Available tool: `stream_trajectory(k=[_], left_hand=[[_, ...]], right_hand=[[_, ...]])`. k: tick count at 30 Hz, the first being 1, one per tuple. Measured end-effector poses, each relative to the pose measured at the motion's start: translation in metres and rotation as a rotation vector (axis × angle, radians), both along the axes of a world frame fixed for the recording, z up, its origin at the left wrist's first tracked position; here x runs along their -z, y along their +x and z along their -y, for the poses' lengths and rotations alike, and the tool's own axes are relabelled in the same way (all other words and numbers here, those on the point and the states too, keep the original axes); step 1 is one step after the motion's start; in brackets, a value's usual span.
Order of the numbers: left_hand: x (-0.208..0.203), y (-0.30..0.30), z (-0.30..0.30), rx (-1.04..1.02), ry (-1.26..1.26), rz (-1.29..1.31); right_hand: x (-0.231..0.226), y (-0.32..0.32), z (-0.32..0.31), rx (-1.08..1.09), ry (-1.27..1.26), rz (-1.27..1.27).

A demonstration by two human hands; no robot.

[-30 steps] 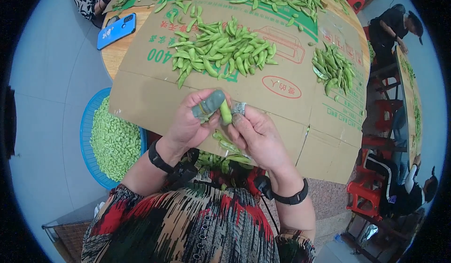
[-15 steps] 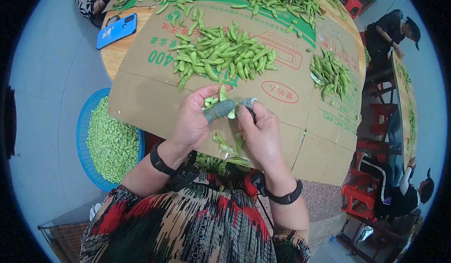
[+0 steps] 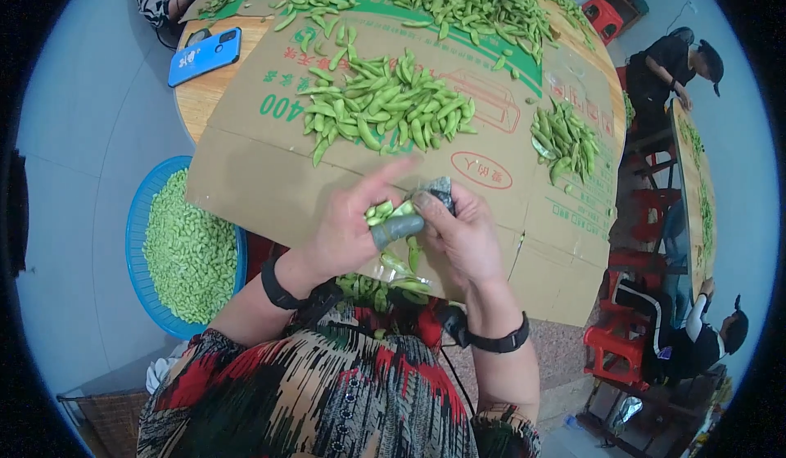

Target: Shelling green pea pods by hand using a thumb-mounted blade to open the pods.

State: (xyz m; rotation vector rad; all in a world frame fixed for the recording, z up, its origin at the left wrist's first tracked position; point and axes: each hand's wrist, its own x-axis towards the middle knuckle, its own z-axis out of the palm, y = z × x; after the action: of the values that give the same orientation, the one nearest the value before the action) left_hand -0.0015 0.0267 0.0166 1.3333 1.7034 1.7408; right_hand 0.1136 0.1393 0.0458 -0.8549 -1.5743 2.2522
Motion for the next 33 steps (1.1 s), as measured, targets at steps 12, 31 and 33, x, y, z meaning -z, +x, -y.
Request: stream_trajectory(k=[12, 31, 33], left_hand=[[0.013, -0.010, 0.010, 0.494, 0.072, 0.698], [0.002, 0.001, 0.016, 0.190, -0.170, -0.152], [0.004, 0.004, 0.015, 0.182, -0.225, -0.198]], right_hand=[[0.012, 0.004, 0.029, 0.157, -0.618, -0.288], [-0.004, 0.011, 0.001, -0.180, 0.906, 0.216], [-0.002, 0.011, -0.002, -0.247, 0.904, 0.274]])
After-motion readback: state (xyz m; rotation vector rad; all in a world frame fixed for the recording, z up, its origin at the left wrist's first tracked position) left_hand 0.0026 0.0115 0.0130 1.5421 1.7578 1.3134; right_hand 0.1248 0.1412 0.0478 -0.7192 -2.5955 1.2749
